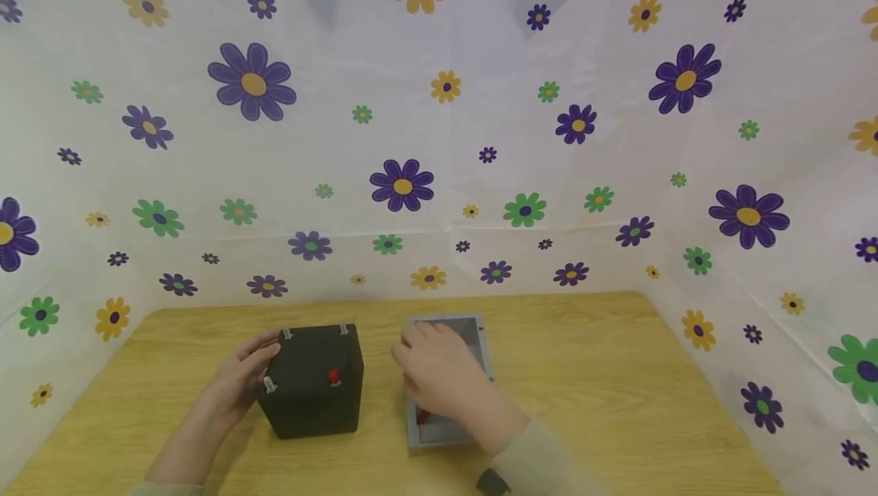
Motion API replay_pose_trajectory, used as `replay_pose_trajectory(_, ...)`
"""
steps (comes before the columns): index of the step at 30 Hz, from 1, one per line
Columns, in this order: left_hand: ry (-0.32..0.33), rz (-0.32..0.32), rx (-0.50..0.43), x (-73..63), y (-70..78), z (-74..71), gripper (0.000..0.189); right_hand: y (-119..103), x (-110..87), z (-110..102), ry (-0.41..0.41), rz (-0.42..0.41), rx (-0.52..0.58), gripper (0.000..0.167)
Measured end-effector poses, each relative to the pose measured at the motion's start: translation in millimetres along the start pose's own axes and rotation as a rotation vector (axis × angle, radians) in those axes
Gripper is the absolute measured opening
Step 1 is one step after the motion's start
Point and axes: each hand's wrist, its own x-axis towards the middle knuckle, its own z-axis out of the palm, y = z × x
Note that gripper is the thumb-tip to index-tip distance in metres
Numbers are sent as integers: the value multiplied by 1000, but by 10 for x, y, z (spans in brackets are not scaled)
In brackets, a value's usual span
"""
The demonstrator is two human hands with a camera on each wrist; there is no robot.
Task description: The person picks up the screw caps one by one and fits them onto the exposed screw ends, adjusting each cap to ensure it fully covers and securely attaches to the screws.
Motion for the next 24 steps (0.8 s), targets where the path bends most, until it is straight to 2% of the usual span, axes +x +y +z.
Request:
replay_pose_trajectory(8, -7, -6, 0, 7, 7, 7, 22, 41, -93, 59, 5, 28, -12, 16)
replay_pose_trajectory(15, -9, 5, -3, 3, 7, 11, 24, 52, -145, 87, -34, 59, -9, 16)
replay_pose_trajectory(24, -14, -13, 10, 14, 7, 5, 21, 70, -195, 129, -18, 63, -13, 16)
